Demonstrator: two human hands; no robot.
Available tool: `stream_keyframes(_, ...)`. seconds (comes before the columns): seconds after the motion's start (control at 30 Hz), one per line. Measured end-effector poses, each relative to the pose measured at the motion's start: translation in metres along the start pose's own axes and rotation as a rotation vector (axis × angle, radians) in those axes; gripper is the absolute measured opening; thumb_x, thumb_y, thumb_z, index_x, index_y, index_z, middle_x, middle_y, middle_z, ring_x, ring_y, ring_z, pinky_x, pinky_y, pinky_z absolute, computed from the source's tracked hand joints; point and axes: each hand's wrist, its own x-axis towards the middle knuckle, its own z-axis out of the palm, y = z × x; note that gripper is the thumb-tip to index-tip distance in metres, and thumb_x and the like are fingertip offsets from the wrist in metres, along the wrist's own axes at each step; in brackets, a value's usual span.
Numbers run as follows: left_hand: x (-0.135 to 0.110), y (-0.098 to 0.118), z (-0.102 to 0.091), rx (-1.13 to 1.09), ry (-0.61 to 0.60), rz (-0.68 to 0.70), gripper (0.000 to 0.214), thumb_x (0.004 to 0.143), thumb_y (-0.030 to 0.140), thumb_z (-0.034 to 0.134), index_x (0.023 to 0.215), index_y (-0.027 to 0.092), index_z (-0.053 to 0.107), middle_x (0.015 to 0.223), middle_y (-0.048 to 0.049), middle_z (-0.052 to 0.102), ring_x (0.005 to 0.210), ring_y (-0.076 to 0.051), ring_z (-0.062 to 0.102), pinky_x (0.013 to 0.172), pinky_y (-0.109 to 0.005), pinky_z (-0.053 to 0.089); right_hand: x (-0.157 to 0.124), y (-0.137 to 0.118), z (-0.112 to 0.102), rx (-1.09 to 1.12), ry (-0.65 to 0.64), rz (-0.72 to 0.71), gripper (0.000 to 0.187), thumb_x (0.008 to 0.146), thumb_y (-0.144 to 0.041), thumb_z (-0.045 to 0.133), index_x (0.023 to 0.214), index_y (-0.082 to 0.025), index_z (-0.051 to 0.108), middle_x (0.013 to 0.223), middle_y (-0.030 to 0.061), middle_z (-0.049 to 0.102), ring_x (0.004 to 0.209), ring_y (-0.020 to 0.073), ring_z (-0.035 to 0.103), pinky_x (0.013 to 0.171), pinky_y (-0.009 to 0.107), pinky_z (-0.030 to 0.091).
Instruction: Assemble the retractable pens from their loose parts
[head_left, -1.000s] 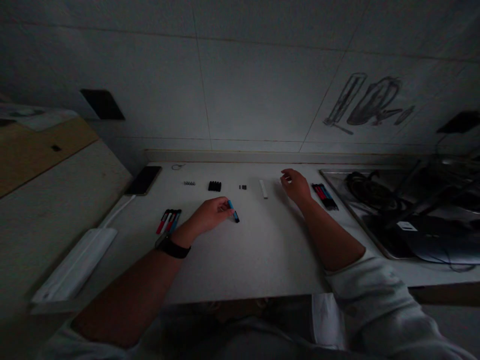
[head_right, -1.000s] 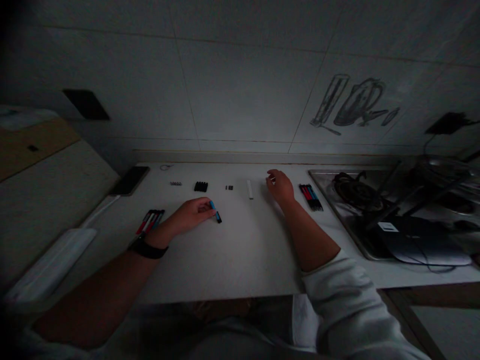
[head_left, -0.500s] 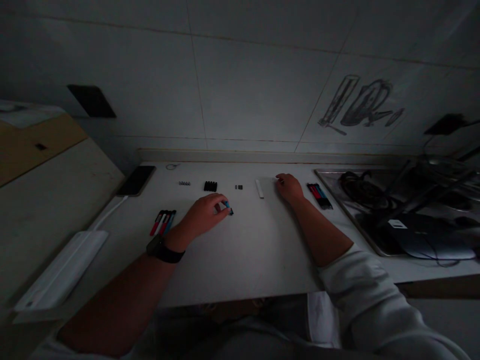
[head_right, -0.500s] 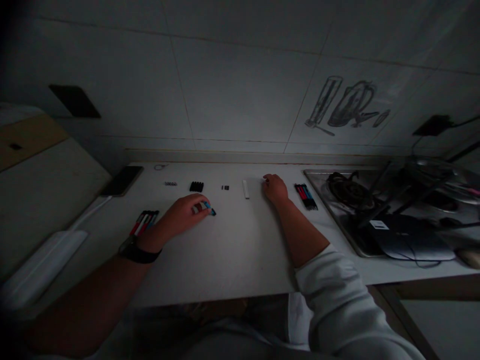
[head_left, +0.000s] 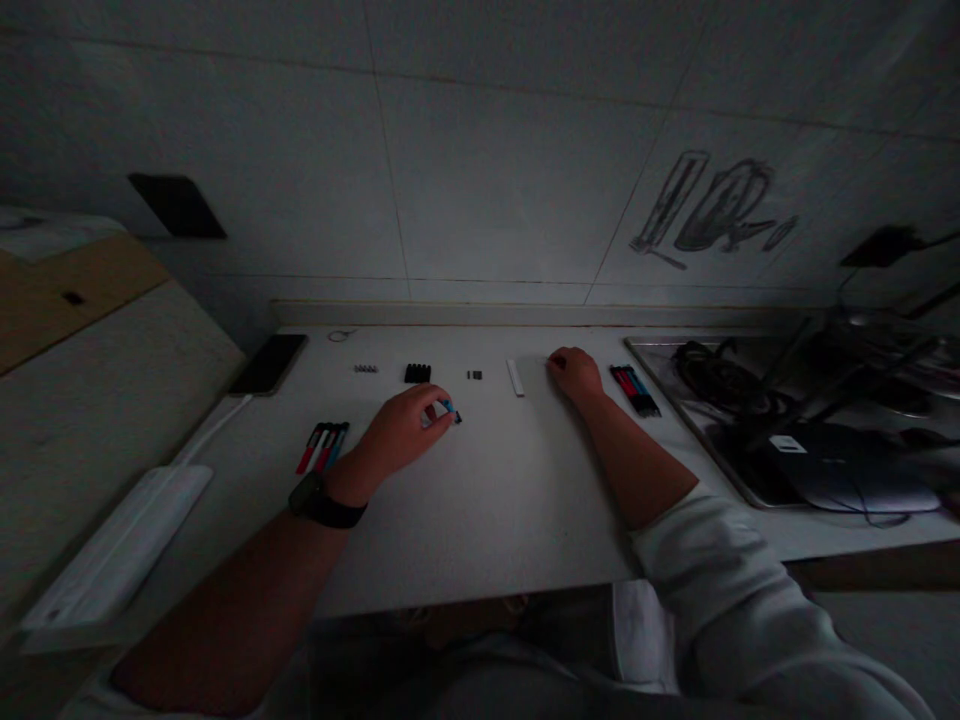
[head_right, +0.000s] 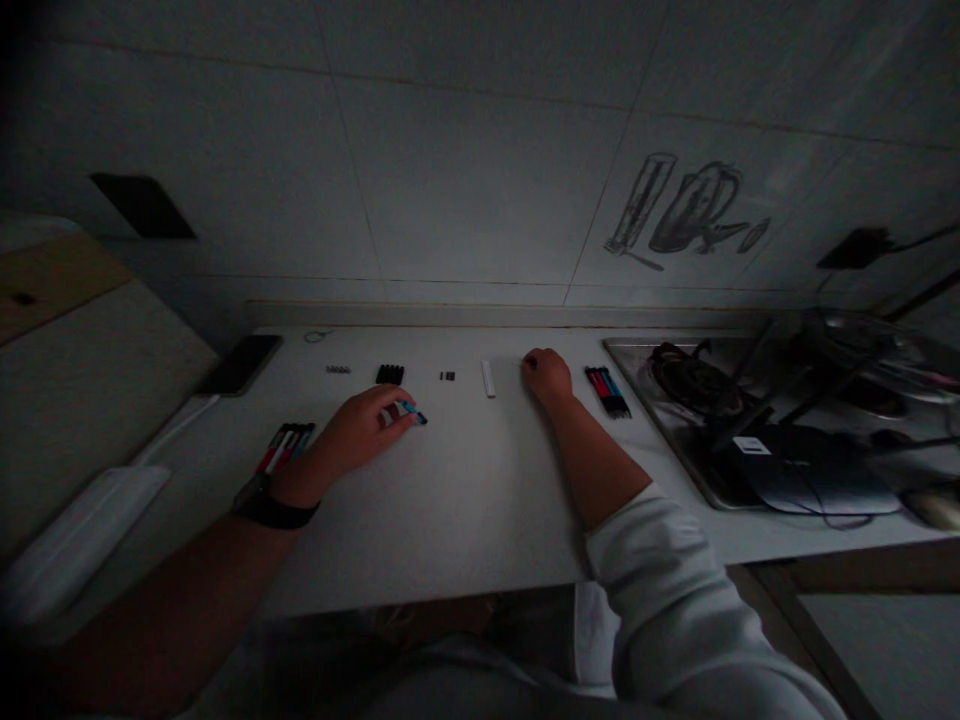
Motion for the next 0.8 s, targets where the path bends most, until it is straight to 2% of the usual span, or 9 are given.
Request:
stream_keyframes(0.13, 0.000, 0.000, 0.000, 0.014, 0.011, 0.008, 0.012, 0.092, 0.026, 0.065, 0.103, 0.021, 0.067, 0.096, -0.0045, 0.069, 0.075, -0.016, 0.064, 0.068, -0.029, 0.050, -0.001, -0.002, -0.004, 0.032, 0.024, 0.034, 0.018, 0.089, -0.021, 0.060, 0.099, -0.018, 0.075, 0.102, 0.0118, 0.074, 0.094, 0.0233, 0.065, 0.089, 0.035, 0.049)
stream_keyframes(0.27, 0.000, 0.001, -0.001, 0.004, 0.020, -0.013, 0.009, 0.092, 0.025, 0.065, 0.100, 0.021, 0.066, 0.094, -0.0038, 0.072, 0.076, -0.016, 0.065, 0.068, -0.028, 0.050, -0.004, -0.007, -0.015, 0.171, 0.124, 0.122, 0.016, 0.091, -0.026, 0.059, 0.101, -0.021, 0.071, 0.097, 0.0105, 0.077, 0.088, 0.0244, 0.068, 0.082, 0.035, 0.050)
stream_keyframes(0.37, -0.001, 0.002, -0.002, 0.017, 0.025, -0.020, 0.009, 0.092, 0.025, 0.065, 0.101, 0.021, 0.066, 0.092, -0.0035, 0.072, 0.076, -0.016, 0.066, 0.069, -0.029, 0.051, -0.009, -0.017, -0.026, 0.285, 0.185, 0.110, 0.015, 0.091, -0.030, 0.061, 0.101, -0.021, 0.067, 0.093, 0.0101, 0.076, 0.086, 0.0249, 0.069, 0.080, 0.036, 0.051)
stream_keyframes(0.53, -0.001, 0.003, -0.002, 0.023, 0.016, 0.013, 0.011, 0.094, 0.027, 0.065, 0.104, 0.021, 0.067, 0.096, -0.0041, 0.073, 0.081, -0.017, 0.067, 0.076, -0.031, 0.052, -0.026, -0.053, -0.037, 0.477, 0.166, -0.060, 0.018, 0.091, -0.037, 0.060, 0.098, -0.022, 0.066, 0.088, 0.0074, 0.073, 0.079, 0.0217, 0.068, 0.075, 0.035, 0.053)
stream_keyframes(0.67, 0.000, 0.005, -0.002, 0.021, -0.013, 0.025, 0.011, 0.094, 0.026, 0.066, 0.104, 0.022, 0.069, 0.099, -0.0047, 0.074, 0.084, -0.018, 0.068, 0.079, -0.032, 0.053, -0.048, -0.091, -0.045, 0.567, 0.089, -0.299, 0.019, 0.093, -0.037, 0.060, 0.099, -0.022, 0.071, 0.094, 0.0079, 0.073, 0.081, 0.0206, 0.068, 0.074, 0.034, 0.056)
stream_keyframes(0.8, 0.000, 0.005, -0.002, 0.039, -0.030, 0.061, 0.012, 0.094, 0.026, 0.068, 0.106, 0.022, 0.069, 0.101, -0.0047, 0.074, 0.089, -0.019, 0.068, 0.083, -0.034, 0.053, -0.071, -0.123, -0.051, 0.617, -0.041, -0.468, 0.018, 0.097, -0.034, 0.060, 0.099, -0.023, 0.074, 0.097, 0.0072, 0.073, 0.083, 0.0192, 0.069, 0.074, 0.032, 0.057)
